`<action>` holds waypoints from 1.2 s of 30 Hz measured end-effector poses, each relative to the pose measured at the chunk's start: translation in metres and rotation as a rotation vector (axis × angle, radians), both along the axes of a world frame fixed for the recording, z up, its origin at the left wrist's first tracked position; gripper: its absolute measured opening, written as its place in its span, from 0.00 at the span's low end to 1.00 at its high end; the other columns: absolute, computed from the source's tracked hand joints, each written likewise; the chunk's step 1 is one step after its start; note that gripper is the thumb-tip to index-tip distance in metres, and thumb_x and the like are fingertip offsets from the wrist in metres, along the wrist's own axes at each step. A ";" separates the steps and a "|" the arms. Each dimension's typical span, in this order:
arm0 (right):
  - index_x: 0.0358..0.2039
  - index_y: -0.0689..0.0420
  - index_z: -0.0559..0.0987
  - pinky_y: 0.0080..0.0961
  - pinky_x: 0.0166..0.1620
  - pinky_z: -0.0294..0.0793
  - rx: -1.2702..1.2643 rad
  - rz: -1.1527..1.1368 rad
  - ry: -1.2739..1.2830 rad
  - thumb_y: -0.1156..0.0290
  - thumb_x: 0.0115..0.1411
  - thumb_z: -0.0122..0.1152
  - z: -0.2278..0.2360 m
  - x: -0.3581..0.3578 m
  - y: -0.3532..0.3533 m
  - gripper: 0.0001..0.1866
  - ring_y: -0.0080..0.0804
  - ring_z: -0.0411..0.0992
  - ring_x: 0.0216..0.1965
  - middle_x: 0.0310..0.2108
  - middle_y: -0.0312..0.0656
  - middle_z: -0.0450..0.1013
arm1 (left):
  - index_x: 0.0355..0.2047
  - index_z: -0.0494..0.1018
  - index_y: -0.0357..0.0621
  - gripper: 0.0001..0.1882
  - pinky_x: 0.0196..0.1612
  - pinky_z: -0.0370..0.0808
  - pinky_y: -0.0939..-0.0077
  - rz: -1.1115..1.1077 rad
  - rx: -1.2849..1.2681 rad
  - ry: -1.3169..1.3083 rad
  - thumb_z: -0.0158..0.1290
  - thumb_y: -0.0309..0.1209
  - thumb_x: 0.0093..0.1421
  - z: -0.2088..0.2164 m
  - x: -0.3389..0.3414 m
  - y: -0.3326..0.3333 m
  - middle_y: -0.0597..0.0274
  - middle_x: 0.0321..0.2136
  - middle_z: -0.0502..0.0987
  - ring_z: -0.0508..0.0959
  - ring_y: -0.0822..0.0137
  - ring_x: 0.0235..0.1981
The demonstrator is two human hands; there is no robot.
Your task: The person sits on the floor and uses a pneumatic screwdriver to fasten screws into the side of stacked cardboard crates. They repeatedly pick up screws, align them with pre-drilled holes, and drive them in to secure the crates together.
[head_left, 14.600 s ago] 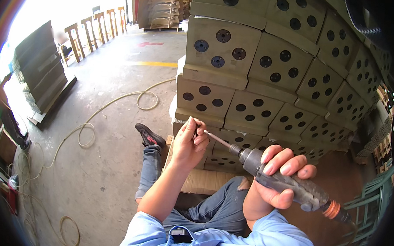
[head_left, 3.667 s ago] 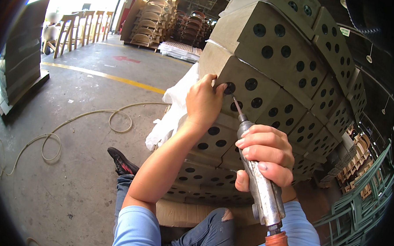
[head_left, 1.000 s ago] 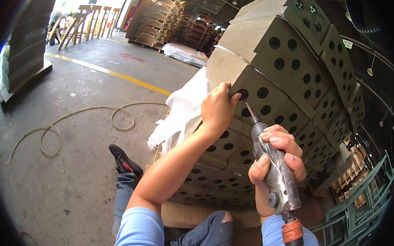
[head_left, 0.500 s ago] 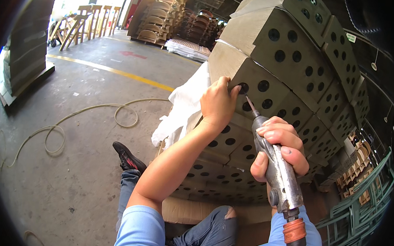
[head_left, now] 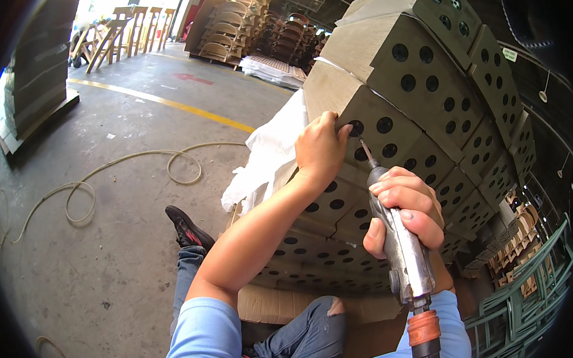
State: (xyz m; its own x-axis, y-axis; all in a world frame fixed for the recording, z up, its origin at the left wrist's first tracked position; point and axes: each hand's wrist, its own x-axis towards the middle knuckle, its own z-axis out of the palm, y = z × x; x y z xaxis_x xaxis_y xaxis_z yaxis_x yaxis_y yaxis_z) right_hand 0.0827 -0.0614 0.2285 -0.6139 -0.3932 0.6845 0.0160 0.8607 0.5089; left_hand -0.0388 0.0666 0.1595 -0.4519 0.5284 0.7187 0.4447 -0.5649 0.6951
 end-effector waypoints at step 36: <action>0.45 0.54 0.66 0.44 0.35 0.85 0.040 0.064 0.113 0.75 0.51 0.69 -0.012 0.001 0.033 0.24 0.40 0.78 0.28 0.35 0.49 0.77 | 0.43 0.77 0.39 0.16 0.37 0.78 0.54 0.014 0.046 0.002 0.62 0.38 0.61 -0.001 0.006 -0.003 0.47 0.32 0.82 0.82 0.44 0.34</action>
